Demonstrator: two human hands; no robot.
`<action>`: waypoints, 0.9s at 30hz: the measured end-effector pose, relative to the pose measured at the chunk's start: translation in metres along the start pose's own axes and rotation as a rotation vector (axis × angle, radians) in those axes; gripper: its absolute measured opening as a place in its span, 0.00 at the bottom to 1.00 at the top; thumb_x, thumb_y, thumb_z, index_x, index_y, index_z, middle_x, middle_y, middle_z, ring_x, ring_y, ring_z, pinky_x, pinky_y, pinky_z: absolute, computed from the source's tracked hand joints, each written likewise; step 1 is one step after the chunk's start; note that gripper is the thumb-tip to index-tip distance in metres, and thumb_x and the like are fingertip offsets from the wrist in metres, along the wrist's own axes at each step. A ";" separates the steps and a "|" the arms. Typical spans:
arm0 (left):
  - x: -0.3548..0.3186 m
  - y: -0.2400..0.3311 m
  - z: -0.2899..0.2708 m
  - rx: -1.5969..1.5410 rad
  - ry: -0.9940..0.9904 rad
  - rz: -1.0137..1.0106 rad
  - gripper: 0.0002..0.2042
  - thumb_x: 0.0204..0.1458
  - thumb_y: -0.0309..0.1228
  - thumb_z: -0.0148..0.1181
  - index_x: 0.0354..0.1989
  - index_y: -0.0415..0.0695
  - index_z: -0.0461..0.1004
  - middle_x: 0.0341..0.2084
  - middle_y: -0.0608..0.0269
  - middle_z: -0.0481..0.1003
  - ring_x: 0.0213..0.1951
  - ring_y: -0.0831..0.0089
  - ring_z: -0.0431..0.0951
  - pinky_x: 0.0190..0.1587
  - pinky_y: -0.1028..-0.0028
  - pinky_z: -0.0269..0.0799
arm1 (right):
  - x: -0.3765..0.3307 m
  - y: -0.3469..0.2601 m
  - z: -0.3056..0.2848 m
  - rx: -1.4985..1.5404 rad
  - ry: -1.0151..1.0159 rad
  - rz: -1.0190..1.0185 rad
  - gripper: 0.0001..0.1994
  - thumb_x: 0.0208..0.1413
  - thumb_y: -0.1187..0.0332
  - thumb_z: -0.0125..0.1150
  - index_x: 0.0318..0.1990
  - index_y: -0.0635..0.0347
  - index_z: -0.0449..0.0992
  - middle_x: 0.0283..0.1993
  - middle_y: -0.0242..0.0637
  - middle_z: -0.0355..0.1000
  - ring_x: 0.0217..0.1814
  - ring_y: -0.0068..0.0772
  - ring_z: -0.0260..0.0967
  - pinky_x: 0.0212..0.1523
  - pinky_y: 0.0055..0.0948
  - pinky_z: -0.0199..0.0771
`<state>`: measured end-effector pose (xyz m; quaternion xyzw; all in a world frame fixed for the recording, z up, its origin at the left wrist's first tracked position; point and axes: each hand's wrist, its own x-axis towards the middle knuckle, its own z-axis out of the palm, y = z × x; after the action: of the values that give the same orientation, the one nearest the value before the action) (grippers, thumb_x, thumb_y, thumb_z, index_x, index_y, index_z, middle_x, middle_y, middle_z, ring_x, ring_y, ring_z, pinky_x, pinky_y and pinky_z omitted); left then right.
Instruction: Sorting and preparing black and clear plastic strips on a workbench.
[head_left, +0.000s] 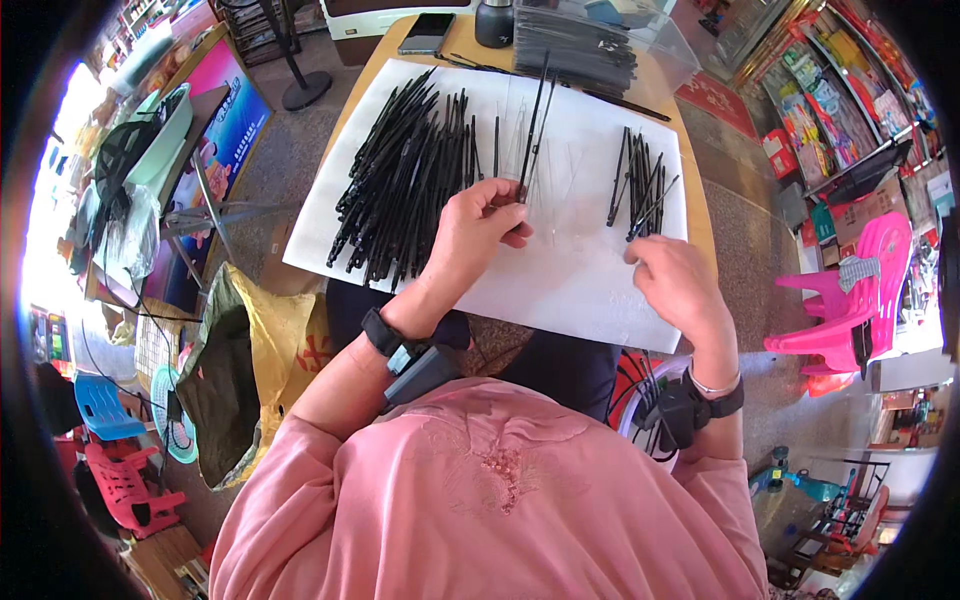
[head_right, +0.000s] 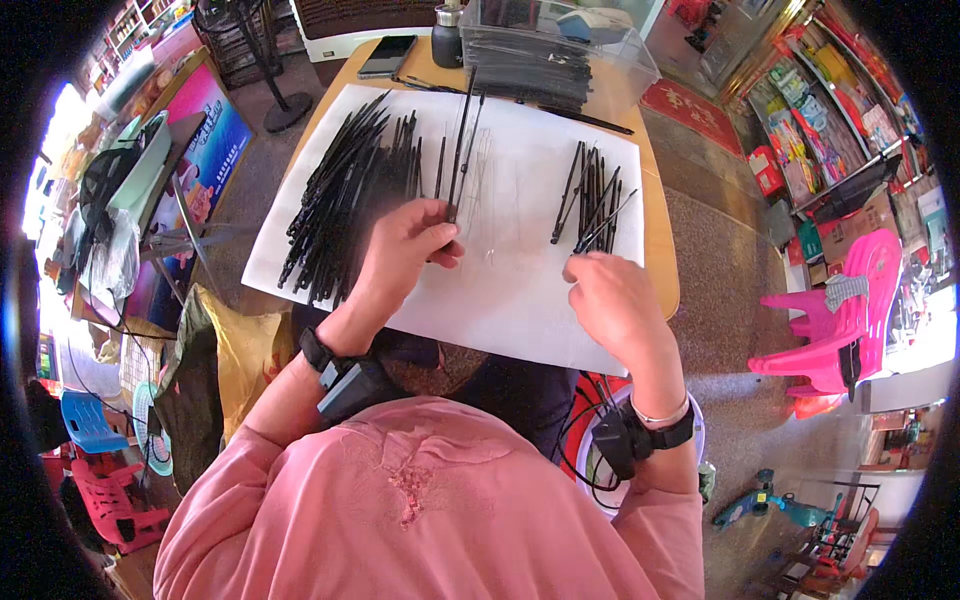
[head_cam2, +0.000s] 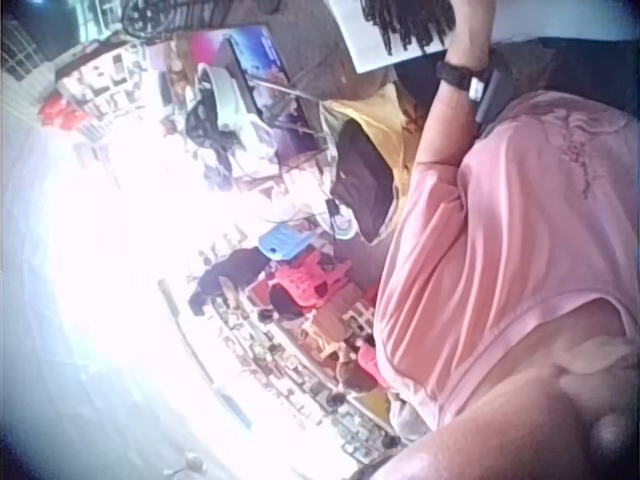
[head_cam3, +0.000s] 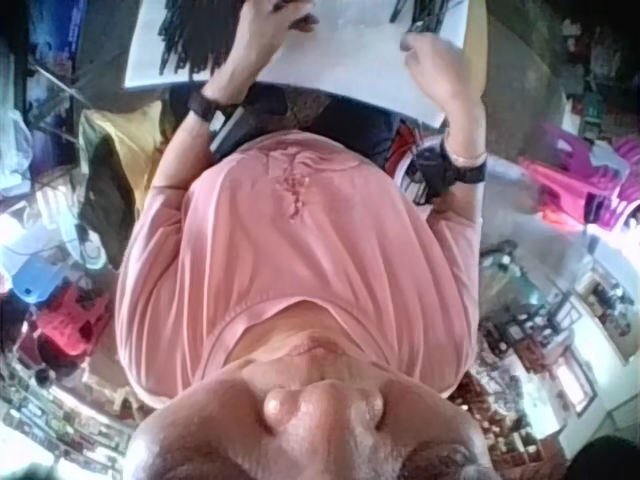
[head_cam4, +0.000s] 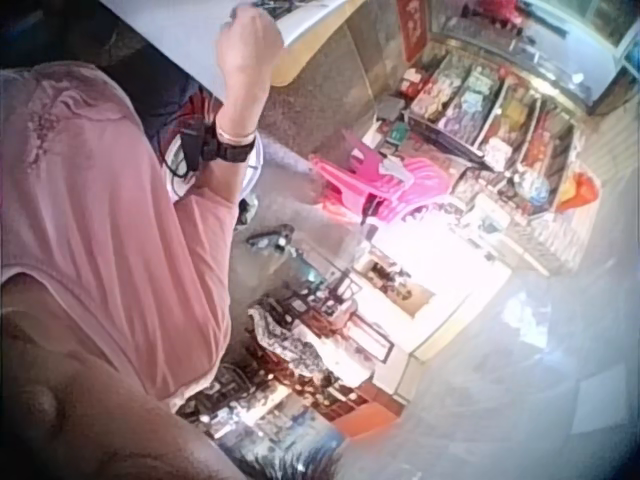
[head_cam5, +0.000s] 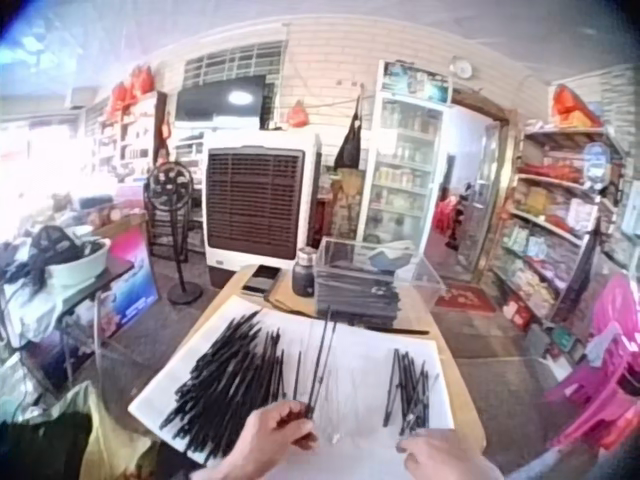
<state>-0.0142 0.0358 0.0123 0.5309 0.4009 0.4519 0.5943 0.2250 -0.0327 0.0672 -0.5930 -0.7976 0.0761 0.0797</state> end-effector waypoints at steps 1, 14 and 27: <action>0.002 -0.001 0.001 -0.003 -0.009 -0.008 0.10 0.54 0.24 0.54 0.42 0.32 0.71 0.30 0.59 0.74 0.29 0.73 0.77 0.31 0.76 0.74 | 0.000 -0.001 -0.006 0.021 0.092 0.025 0.06 0.48 0.74 0.52 0.31 0.65 0.73 0.30 0.48 0.73 0.32 0.50 0.71 0.36 0.43 0.70; 0.010 -0.015 0.009 -0.230 -0.208 -0.088 0.10 0.54 0.22 0.56 0.44 0.34 0.71 0.33 0.58 0.76 0.34 0.72 0.78 0.36 0.77 0.76 | 0.079 -0.002 0.046 1.674 0.578 0.274 0.07 0.56 0.71 0.54 0.39 0.66 0.71 0.34 0.41 0.74 0.32 0.28 0.72 0.34 0.26 0.76; 0.007 -0.011 0.009 -0.176 -0.212 -0.070 0.13 0.53 0.19 0.55 0.48 0.32 0.69 0.34 0.59 0.75 0.34 0.74 0.77 0.38 0.78 0.75 | 0.087 -0.006 0.064 1.705 0.307 0.278 0.08 0.56 0.71 0.53 0.40 0.66 0.70 0.33 0.41 0.73 0.29 0.30 0.73 0.33 0.28 0.77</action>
<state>-0.0023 0.0398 0.0023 0.5071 0.3129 0.4057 0.6931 0.1807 0.0473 0.0088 -0.4267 -0.3701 0.5746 0.5923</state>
